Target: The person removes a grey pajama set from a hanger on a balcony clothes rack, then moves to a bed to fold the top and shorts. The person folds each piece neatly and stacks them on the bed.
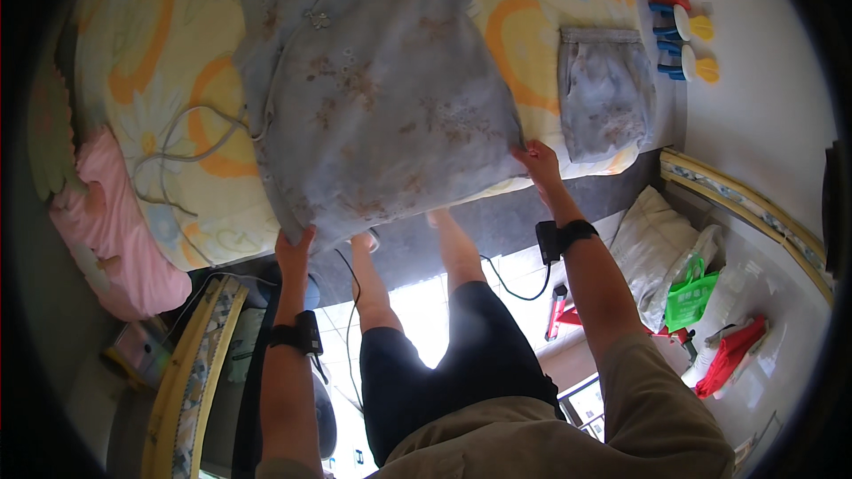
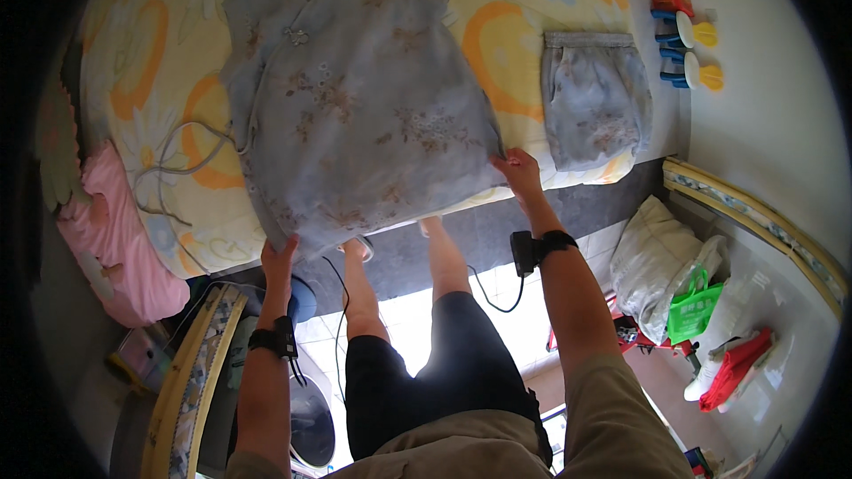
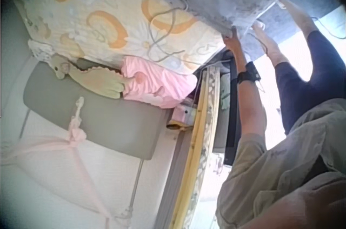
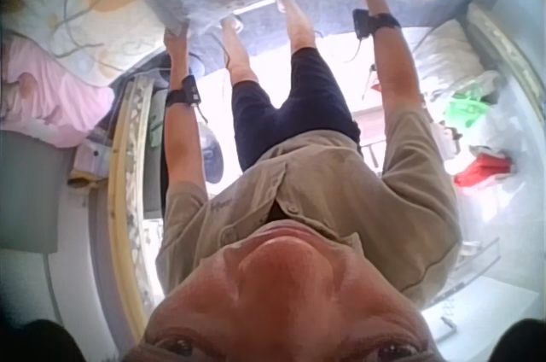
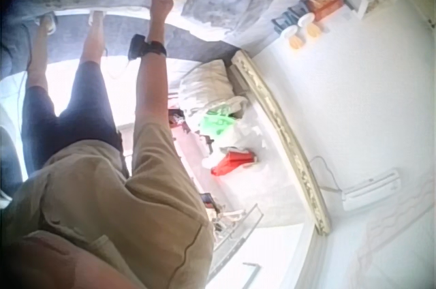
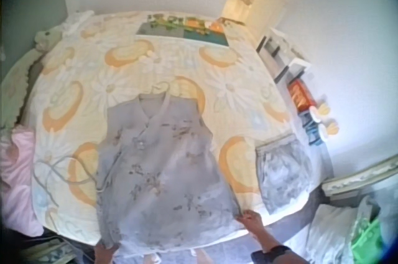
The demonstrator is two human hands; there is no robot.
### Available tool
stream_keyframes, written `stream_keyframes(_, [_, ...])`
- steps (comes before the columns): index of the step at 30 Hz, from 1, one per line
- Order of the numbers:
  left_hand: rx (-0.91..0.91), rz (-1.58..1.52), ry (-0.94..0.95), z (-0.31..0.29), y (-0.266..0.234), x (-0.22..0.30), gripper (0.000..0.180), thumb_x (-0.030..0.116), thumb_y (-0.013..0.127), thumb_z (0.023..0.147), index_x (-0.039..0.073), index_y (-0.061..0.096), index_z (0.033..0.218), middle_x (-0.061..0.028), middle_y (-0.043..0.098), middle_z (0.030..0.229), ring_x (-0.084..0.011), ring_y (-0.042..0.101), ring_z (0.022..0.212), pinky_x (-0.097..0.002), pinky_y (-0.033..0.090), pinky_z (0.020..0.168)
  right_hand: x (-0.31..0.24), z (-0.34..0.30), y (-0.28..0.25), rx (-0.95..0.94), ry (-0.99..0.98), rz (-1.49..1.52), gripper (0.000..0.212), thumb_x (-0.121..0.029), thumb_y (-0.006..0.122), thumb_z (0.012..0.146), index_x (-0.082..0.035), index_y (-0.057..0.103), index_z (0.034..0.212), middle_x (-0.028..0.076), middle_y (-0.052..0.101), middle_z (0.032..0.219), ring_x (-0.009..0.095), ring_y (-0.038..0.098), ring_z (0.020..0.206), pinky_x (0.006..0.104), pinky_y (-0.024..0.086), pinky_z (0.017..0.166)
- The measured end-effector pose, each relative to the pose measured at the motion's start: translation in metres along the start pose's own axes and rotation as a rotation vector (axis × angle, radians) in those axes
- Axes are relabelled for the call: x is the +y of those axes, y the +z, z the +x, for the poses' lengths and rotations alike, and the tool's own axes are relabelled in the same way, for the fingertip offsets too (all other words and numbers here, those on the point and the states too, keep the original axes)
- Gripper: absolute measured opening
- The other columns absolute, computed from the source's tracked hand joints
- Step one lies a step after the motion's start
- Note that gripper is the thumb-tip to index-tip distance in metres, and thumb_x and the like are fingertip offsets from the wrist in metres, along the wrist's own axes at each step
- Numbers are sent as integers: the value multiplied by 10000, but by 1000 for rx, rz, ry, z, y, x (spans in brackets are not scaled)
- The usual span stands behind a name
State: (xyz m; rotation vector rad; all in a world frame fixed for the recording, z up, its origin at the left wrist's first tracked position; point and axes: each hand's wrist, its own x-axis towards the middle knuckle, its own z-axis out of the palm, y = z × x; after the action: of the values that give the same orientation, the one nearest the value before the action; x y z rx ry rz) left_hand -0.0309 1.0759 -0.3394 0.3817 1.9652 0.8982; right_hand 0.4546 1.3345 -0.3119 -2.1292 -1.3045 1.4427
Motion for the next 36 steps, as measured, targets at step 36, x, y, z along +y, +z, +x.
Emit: stream_keyframes(36, [-330,-261,-419,-119,-25,5,447,143,794,910,-10,618,1291,-59,688,1143,-165,649,1021,-330,530,916,17,-117,-83,-33,238,246,604,-75,723,935,-129,432,1462,45,700,951,93,608,778,241,483,707])
